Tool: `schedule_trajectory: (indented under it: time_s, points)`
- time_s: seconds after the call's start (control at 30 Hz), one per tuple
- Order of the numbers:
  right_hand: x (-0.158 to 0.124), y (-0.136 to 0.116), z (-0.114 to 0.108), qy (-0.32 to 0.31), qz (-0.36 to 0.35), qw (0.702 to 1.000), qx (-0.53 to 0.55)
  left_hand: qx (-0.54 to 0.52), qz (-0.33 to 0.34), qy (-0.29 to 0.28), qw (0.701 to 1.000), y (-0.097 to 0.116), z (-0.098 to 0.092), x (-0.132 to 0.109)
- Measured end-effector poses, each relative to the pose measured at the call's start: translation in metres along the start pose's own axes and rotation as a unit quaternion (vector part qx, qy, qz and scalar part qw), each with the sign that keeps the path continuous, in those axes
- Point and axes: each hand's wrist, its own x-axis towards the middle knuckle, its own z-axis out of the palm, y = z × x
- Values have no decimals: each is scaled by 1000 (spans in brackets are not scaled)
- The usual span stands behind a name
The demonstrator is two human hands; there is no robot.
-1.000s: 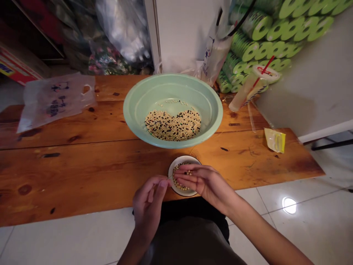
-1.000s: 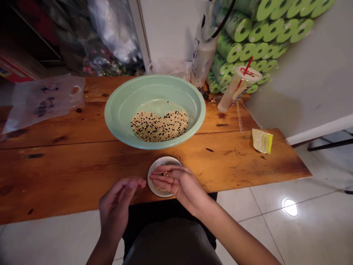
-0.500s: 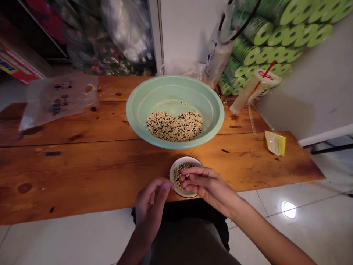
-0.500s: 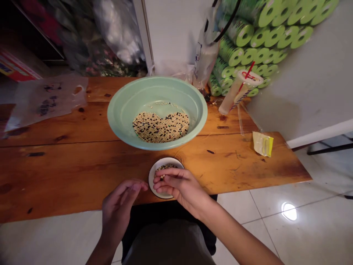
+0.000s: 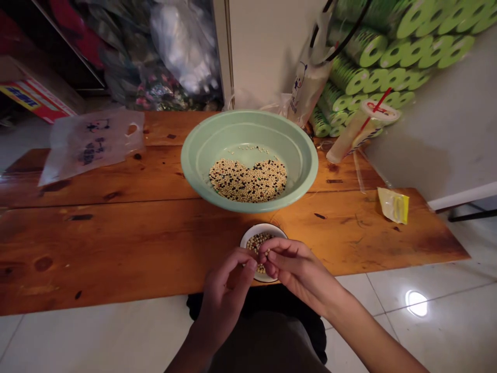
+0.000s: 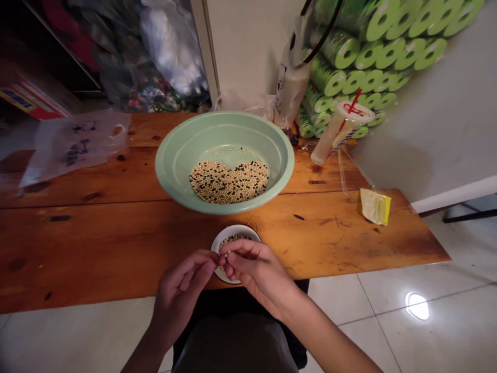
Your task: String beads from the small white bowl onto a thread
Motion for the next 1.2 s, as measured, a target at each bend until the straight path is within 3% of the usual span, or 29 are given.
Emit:
schedule_trajectory:
  time_s: [0.4, 0.93, 1.2]
  points:
    - [-3, -8, 2, 29, -22, 998, -46, 45, 8, 11, 999, 1, 2, 3]
    - [-7, -12, -1, 14, -10, 996, -87, 58, 13, -2, 998, 5, 2, 6]
    - [-8, -16, -8, -14, -29, 975, -220, 53, -26, -11, 998, 3, 2, 6]
